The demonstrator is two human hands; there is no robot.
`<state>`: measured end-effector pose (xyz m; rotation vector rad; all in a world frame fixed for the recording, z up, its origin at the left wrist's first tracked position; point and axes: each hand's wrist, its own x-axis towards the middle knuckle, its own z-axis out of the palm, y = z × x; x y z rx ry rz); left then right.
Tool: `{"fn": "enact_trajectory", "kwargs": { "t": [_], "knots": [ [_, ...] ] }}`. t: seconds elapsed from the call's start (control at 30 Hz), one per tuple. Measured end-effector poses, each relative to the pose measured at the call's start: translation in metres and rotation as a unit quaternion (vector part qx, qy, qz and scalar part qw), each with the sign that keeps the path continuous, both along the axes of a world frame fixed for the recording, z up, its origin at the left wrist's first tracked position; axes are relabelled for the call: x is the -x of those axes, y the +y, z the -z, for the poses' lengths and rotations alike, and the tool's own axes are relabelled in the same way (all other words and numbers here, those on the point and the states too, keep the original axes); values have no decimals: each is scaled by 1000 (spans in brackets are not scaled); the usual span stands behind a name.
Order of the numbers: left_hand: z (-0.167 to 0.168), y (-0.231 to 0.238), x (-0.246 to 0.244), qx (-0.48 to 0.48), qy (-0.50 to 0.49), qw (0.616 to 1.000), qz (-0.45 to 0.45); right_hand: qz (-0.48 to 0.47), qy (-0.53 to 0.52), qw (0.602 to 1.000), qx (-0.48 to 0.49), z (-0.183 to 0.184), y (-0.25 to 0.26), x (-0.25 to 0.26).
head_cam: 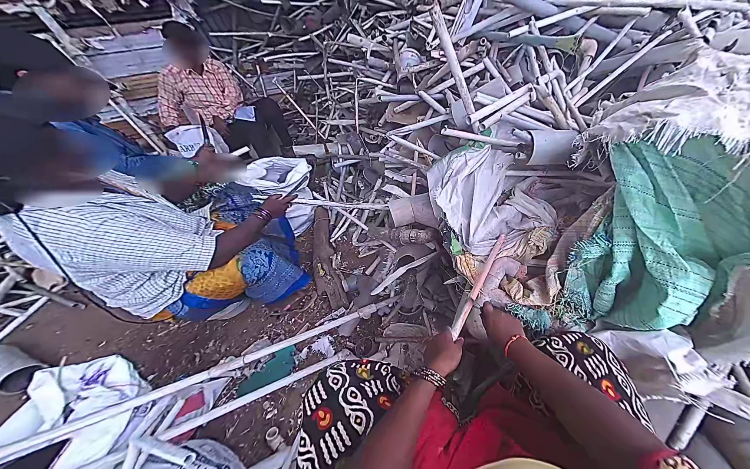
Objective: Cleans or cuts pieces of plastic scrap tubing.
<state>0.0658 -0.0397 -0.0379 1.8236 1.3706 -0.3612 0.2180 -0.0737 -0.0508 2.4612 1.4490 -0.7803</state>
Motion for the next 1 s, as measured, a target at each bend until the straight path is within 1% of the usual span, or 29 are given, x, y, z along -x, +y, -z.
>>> {"fn": "enact_trajectory", "kwargs": {
  "t": [0.07,0.1,0.17,0.23,0.3,0.37,0.4,0.47,0.57,0.6,0.67,0.73,0.8,0.87,0.93,1.0],
  "knots": [
    [6,-4,-3,7,-27,1000,-3,34,-14,999,-5,0,18,-39],
    [10,-6,-2,19,-47,999,-14,38,-4,999,1,-4,22,-51],
    [15,0,1,33,-96,993,-56,18,27,999,9,-18,29,-57],
    [15,9,6,38,-122,988,-82,-38,38,999,9,-32,21,-34],
    [14,14,10,45,-129,986,-93,-95,57,994,18,-38,-6,8],
    [14,12,12,54,-121,986,-103,-104,79,991,32,-37,-33,41],
    [14,12,12,57,-113,987,-104,-96,78,992,32,-33,-38,47],
    [18,11,11,54,-97,990,-92,-70,56,996,20,-17,-30,36],
    [26,6,11,49,-77,993,-69,-9,20,1000,-4,3,1,-4],
    [27,5,10,48,-75,994,-66,9,14,1000,-9,5,12,-17],
    [29,6,10,54,-85,992,-79,25,17,1000,-5,-4,25,-29],
    [30,6,11,66,-112,986,-108,-1,35,999,11,-18,22,-20],
    [24,11,14,66,-120,984,-116,-75,47,996,20,-30,6,9],
    [16,11,15,61,-103,987,-106,-125,47,990,36,-36,-17,43],
    [7,5,12,53,-67,993,-85,-132,33,990,44,-29,-30,55],
    [1,6,11,39,-36,997,-49,-134,18,990,34,-11,-26,50]
  ]
}}
